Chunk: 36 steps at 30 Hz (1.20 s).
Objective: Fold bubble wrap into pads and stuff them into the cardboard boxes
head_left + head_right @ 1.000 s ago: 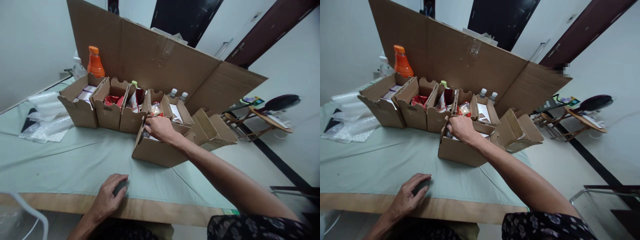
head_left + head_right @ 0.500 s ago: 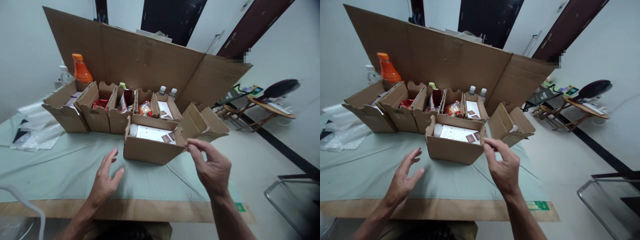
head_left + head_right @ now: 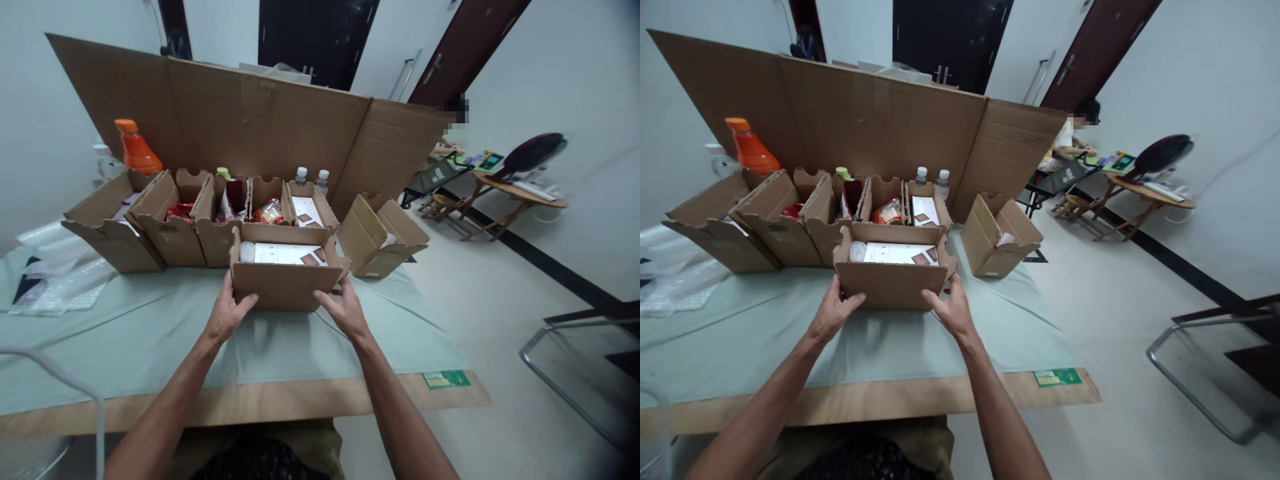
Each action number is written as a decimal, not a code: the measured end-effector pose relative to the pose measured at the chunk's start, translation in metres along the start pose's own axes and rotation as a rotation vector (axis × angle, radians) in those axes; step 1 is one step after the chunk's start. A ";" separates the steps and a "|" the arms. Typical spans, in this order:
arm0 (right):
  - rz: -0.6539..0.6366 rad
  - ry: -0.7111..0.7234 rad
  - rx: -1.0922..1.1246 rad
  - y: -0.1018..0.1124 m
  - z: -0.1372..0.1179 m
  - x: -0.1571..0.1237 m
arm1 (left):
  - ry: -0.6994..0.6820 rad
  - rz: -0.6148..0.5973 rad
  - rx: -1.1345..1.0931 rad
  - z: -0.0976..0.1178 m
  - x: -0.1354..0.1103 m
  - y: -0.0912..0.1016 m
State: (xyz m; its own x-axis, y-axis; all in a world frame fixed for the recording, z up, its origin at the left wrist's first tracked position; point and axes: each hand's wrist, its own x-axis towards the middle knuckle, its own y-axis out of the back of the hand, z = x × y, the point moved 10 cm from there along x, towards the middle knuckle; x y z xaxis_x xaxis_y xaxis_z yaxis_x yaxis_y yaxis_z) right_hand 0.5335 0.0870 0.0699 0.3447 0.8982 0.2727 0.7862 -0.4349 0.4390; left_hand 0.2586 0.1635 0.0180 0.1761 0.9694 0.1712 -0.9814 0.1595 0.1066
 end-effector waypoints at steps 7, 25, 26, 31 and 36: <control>-0.016 0.078 -0.077 -0.033 -0.029 -0.049 | 0.072 0.108 0.090 -0.009 -0.071 0.048; 0.001 0.121 -0.022 -0.040 -0.062 -0.106 | 0.042 0.212 0.186 0.021 -0.116 0.096; -0.010 0.120 0.004 -0.045 -0.063 -0.100 | 0.027 0.224 0.198 0.025 -0.112 0.099; 0.024 0.056 0.040 -0.002 -0.024 -0.060 | -0.096 0.096 0.184 0.045 -0.102 0.029; 0.046 0.003 0.138 0.063 0.028 -0.054 | -0.130 -0.144 0.191 0.036 -0.149 -0.064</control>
State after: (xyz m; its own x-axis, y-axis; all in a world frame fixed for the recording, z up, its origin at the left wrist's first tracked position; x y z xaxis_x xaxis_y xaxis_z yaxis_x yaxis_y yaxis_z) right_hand 0.5791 0.0124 0.0587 0.3809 0.8770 0.2927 0.8325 -0.4631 0.3040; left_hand 0.2979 0.0018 0.0207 0.3334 0.9052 0.2635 -0.9154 0.2440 0.3200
